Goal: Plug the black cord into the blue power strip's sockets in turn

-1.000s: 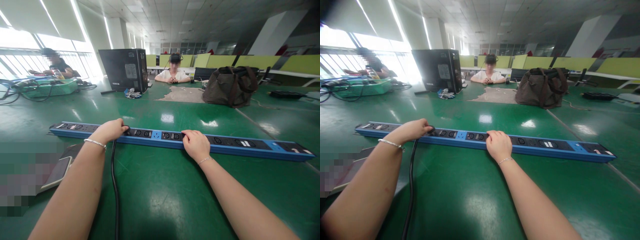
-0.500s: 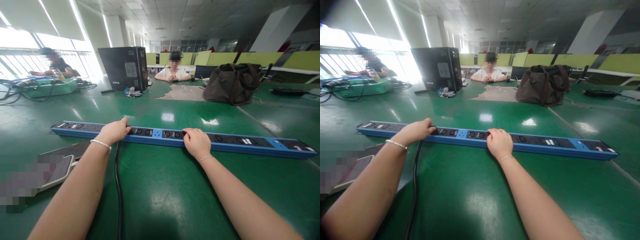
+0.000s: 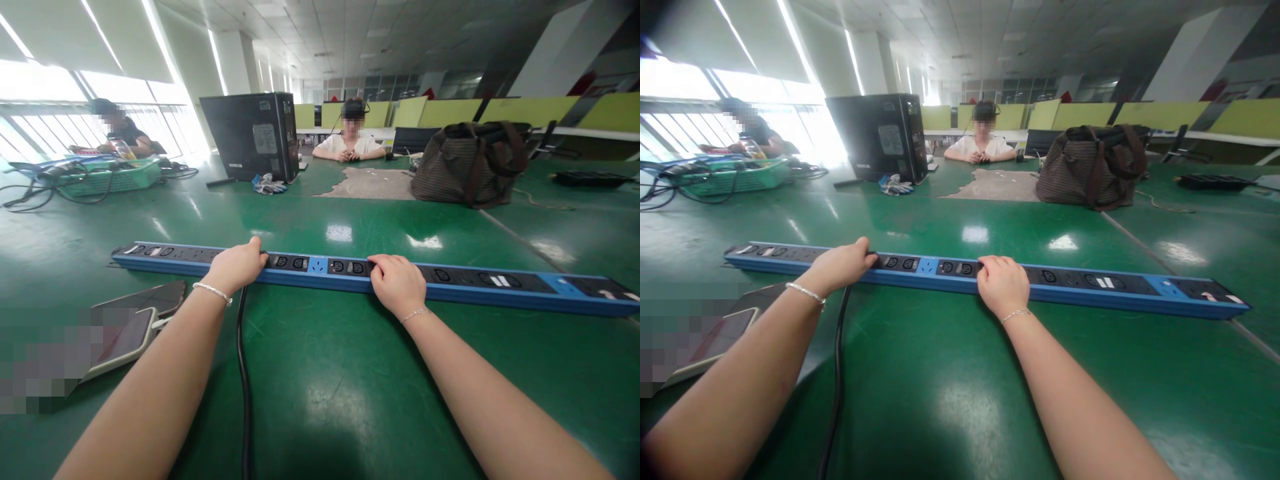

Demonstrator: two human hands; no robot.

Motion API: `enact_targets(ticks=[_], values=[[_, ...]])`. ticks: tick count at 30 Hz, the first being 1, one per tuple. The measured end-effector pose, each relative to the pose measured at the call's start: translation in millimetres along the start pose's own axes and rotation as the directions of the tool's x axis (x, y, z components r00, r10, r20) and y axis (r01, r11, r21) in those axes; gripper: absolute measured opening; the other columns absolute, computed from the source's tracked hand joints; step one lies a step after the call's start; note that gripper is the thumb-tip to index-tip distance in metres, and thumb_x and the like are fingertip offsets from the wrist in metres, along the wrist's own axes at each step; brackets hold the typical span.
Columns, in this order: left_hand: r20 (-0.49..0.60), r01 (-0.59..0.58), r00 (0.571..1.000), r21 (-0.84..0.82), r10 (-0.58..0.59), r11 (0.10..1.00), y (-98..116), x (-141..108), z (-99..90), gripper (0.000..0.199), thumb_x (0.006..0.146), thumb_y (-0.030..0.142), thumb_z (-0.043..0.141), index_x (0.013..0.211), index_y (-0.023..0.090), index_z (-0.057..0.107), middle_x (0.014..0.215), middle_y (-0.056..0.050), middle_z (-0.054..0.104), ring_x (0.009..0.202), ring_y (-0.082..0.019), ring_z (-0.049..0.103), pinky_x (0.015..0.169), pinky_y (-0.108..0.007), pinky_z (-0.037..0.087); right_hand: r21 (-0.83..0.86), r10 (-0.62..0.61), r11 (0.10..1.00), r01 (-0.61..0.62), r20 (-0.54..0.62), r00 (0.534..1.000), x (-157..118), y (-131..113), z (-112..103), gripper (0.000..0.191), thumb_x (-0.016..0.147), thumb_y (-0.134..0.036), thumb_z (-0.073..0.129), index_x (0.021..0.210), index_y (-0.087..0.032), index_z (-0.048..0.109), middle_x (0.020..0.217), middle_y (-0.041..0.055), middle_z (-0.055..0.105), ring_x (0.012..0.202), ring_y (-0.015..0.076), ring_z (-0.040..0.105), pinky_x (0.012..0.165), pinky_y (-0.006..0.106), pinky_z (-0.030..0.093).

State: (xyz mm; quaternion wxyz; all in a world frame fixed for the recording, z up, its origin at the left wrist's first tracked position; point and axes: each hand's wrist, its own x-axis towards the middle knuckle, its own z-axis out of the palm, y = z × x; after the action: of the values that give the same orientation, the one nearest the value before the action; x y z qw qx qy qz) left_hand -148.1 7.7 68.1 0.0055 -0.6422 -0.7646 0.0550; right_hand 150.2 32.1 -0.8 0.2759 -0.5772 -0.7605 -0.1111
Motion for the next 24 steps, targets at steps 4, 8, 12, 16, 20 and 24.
enact_targets(ticks=[4,8,12,16,20,24], values=[[-0.018,0.019,1.0,-0.018,-0.02,1.0,2.5,-4.1,2.4,0.039,0.087,0.042,0.028,0.11,0.018,0.048,0.1,-0.018,0.069,0.094,-0.031,0.065,0.075,-0.039,0.047,-0.005,-0.004,1.0,0.004,-0.005,1.0,-0.2,0.4,0.7,0.032,0.083,-0.018,0.043,0.098,-0.021,0.071,0.1,0.0037,0.072,0.093,0.0205,0.061,0.082,0.034,0.044],[-0.001,0.075,0.997,-0.057,-0.075,0.996,1.8,-2.0,4.1,0.042,0.086,0.044,0.026,0.109,0.017,0.048,0.099,-0.019,0.069,0.093,-0.031,0.066,0.073,-0.04,0.047,-0.004,-0.002,1.0,0.002,-0.006,1.0,-0.7,-0.7,-0.1,0.033,0.083,-0.018,0.042,0.098,-0.021,0.071,0.1,0.0032,0.072,0.094,0.0206,0.061,0.082,0.034,0.044],[-0.013,0.096,0.995,-0.076,-0.097,0.993,2.6,-1.7,6.5,0.044,0.086,0.044,0.025,0.109,0.014,0.048,0.1,-0.022,0.069,0.094,-0.032,0.066,0.074,-0.041,0.047,-0.008,0.0,1.0,0.0,0.0,1.0,-0.8,-1.1,-0.7,0.032,0.083,-0.018,0.042,0.098,-0.021,0.071,0.1,0.0031,0.072,0.094,0.0206,0.061,0.082,0.034,0.044],[-0.051,0.109,0.992,-0.047,-0.112,0.993,7.8,-5.3,7.1,0.045,0.086,0.045,0.027,0.108,0.013,0.05,0.099,-0.023,0.068,0.094,-0.033,0.065,0.076,-0.041,0.047,-0.018,-0.019,1.0,0.019,-0.009,1.0,-0.2,0.7,0.8,0.032,0.082,-0.018,0.044,0.098,-0.021,0.071,0.099,0.0037,0.072,0.093,0.0204,0.061,0.081,0.034,0.044],[-0.101,0.142,0.984,-0.052,-0.146,0.989,8.6,-16.7,-12.4,0.045,0.088,0.043,0.024,0.108,0.013,0.051,0.095,-0.022,0.069,0.092,-0.033,0.065,0.076,-0.042,0.047,-0.017,-0.018,1.0,0.017,-0.022,1.0,-0.4,1.7,2.5,0.032,0.081,-0.017,0.044,0.098,-0.022,0.071,0.098,0.0034,0.072,0.093,0.0207,0.061,0.081,0.034,0.044],[-0.259,0.241,0.924,-0.178,-0.281,0.954,-11.8,-29.8,-45.3,0.05,0.087,0.051,0.023,0.11,0.014,0.049,0.104,-0.021,0.066,0.096,-0.034,0.062,0.079,-0.045,0.046,-0.022,-0.019,1.0,0.018,-0.04,0.999,-1.3,0.8,2.8,0.032,0.082,-0.017,0.044,0.097,-0.021,0.071,0.098,0.0027,0.072,0.093,0.0208,0.061,0.081,0.033,0.044]])
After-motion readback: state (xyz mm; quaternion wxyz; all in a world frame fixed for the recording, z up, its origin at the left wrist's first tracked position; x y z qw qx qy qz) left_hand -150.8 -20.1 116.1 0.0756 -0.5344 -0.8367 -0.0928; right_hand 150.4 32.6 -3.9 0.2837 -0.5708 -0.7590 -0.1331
